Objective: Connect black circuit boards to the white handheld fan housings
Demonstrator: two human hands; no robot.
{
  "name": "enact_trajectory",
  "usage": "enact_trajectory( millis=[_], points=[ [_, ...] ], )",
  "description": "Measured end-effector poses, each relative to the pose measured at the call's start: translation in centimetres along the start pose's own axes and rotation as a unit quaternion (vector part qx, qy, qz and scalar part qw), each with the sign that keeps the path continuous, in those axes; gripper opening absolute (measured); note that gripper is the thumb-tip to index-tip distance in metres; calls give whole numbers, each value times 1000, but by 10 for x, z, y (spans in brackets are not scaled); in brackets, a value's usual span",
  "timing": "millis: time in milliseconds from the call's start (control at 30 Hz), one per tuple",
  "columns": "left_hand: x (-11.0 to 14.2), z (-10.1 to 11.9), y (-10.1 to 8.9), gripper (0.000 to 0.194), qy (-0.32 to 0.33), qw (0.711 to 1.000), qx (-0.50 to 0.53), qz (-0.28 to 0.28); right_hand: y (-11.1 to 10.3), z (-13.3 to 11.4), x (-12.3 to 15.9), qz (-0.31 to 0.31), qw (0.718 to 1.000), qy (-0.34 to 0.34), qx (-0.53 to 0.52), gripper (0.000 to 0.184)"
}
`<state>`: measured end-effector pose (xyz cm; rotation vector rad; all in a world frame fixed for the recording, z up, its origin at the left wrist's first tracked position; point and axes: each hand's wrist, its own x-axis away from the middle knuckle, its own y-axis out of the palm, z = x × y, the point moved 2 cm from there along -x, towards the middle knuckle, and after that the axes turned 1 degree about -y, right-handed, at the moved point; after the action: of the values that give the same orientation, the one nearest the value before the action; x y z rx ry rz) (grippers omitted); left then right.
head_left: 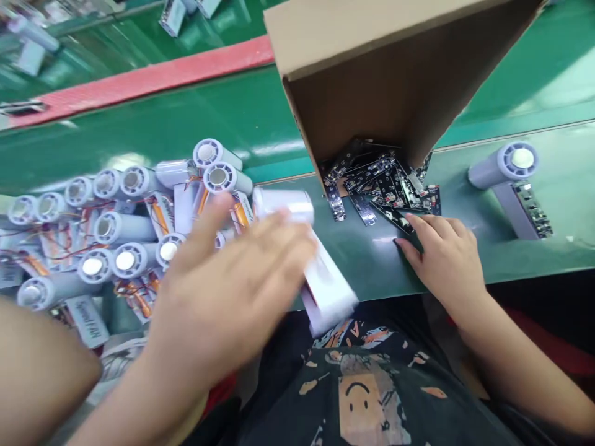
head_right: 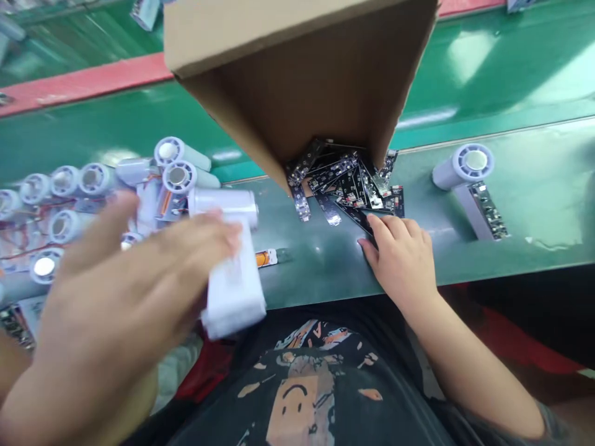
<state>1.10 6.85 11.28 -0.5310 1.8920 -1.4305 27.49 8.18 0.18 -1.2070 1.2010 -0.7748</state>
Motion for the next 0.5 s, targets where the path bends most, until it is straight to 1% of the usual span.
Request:
enact_trajectory(
  millis=[67,100,167,233,300,367,433,467,500],
  points=[
    [6,31,-3,21,55,997,49,-16,5,-2,-6,10,1000,3,-8,22],
    [7,46,0,18,78,994,69,-16,5,-1,-7,24,999,-1,-22,18],
    [6,69,15,15,100,991,81,-38,1,4,-5,53,995,-18,-85,16],
    [-1,81,36,16,102,991,76,-44,-7,7,0,77,982,-17,-169,13],
    [-10,83,56,20,89,994,64,-30,-15,6,5,88,966,-3,-243,11],
    [-20,79,69,21,74,996,48,-3,-23,2,10,93,954,10,-286,11],
    [-27,73,73,21,61,997,46,23,-27,0,15,96,945,21,-313,11],
    [-27,70,70,21,56,996,65,32,-29,1,18,96,941,29,-325,12],
    [-25,68,64,21,53,992,105,34,-29,2,21,94,937,40,-334,12]
  ],
)
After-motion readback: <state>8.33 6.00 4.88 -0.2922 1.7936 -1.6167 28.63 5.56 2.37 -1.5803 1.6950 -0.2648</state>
